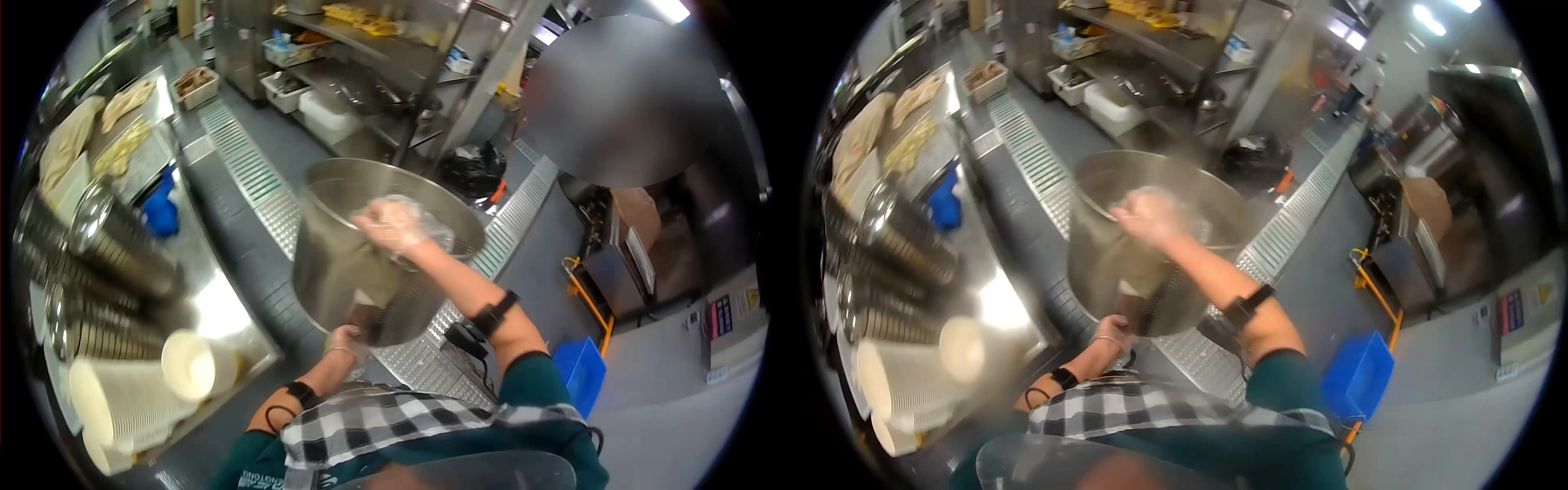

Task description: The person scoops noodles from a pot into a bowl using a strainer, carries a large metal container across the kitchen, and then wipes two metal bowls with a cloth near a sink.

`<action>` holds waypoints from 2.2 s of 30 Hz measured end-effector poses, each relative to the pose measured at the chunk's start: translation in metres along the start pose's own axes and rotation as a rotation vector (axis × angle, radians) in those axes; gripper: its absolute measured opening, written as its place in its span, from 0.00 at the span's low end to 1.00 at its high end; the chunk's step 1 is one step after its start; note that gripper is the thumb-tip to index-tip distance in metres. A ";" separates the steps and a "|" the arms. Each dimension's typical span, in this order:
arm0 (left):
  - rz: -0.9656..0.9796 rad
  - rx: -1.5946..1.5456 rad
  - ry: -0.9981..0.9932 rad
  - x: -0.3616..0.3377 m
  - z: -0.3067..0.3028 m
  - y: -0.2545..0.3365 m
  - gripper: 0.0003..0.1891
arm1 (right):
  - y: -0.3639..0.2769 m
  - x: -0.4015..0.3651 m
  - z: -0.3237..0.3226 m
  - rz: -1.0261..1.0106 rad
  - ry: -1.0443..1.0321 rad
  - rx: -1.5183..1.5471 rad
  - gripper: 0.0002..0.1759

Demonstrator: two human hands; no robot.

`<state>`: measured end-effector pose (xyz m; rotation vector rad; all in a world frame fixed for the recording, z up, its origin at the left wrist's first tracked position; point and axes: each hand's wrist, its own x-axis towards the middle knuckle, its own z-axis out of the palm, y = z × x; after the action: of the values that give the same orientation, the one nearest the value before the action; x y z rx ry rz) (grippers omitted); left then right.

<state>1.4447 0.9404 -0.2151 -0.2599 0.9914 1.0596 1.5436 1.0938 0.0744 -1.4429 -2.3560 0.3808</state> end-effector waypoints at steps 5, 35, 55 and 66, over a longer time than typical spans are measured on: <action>0.117 -0.202 -0.021 0.070 0.000 0.072 0.06 | -0.001 0.114 0.018 0.019 -0.086 0.195 0.22; 0.490 -0.348 0.903 0.056 -0.008 0.383 0.03 | -0.038 0.846 0.227 -0.319 -0.085 0.372 0.19; 0.472 -0.274 0.871 0.213 0.102 0.929 0.06 | -0.221 1.343 0.279 -0.418 -0.127 0.683 0.15; 0.584 -0.226 0.852 0.273 0.084 1.228 0.09 | -0.383 1.594 0.280 -0.583 -0.052 0.474 0.15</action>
<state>0.5156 1.7780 -0.0610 -0.6681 1.7766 1.6498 0.4482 2.3361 0.2227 -0.5117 -2.3694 0.7456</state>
